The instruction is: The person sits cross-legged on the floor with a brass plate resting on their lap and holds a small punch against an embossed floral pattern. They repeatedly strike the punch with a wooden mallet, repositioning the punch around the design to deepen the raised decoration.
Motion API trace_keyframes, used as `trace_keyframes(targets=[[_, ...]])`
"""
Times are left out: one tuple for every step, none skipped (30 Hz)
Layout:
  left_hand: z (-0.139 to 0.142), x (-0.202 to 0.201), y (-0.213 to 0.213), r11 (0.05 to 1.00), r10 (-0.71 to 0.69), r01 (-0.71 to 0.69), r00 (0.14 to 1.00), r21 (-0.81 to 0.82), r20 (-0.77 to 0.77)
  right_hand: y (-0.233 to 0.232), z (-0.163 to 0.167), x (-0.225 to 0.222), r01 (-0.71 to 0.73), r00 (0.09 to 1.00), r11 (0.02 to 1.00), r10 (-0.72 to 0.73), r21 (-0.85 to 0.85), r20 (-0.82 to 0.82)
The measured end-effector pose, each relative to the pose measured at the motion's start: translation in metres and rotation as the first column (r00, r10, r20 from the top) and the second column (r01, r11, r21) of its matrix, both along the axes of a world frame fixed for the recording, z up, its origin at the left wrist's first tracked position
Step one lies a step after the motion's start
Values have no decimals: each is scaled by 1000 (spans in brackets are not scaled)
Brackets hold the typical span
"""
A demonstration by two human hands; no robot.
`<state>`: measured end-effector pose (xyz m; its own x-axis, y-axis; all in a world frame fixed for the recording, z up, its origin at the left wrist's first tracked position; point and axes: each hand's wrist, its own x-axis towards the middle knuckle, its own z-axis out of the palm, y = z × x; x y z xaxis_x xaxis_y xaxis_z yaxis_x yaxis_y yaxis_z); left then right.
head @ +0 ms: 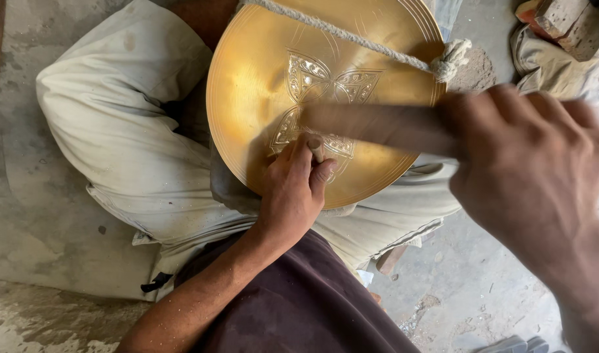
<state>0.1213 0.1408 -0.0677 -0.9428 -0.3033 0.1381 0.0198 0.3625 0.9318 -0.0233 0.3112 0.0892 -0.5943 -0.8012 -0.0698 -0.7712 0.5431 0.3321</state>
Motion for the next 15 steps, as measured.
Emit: trace_keyframes(targets=[[-2,1,1,1000,13,-13,1000,-2,4,-5,5,1,-33,999,999,34,-10,4],[-3,3,2,1000,28,-28,1000,-5,12,-8,9,2,-68,998,997,69,-21,13],[-5,5,3,999,39,-40,999,7,33,-11,10,3,-79,997,997,79,-20,8],[-6,5,4,998,51,-52,997,17,50,-14,11,4,-89,996,996,90,-19,3],[-7,6,5,998,63,-65,996,26,67,-17,8,5,-77,997,997,76,-9,-18],[-8,7,6,997,63,-65,995,29,72,-17,9,6,-59,998,998,59,2,-36],[-9,8,6,997,61,-63,995,33,74,-17,9,6,-104,992,995,104,1,-70],[-10,8,6,997,63,-66,995,34,77,-18,9,6,-154,983,988,153,0,-103],[-11,9,7,997,81,-80,991,-18,108,-18,9,6,-156,984,987,154,-22,-94],[-11,8,7,994,97,-88,986,-69,135,-18,9,5,-158,984,986,154,-45,-84],[-12,9,8,988,117,-98,980,-121,161,-18,9,5,-114,993,989,111,-90,-32],[-12,9,8,992,109,-97,982,-83,156,-19,9,4,-69,997,988,73,-135,23],[-12,10,8,995,100,-94,984,-45,149,-20,9,4,-30,997,985,42,-168,66],[-12,11,8,996,90,-90,986,-6,141,-22,9,3,11,994,980,12,-199,111],[-13,11,8,996,93,-93,987,-6,134,-23,8,4,52,987,972,-17,-227,157]])
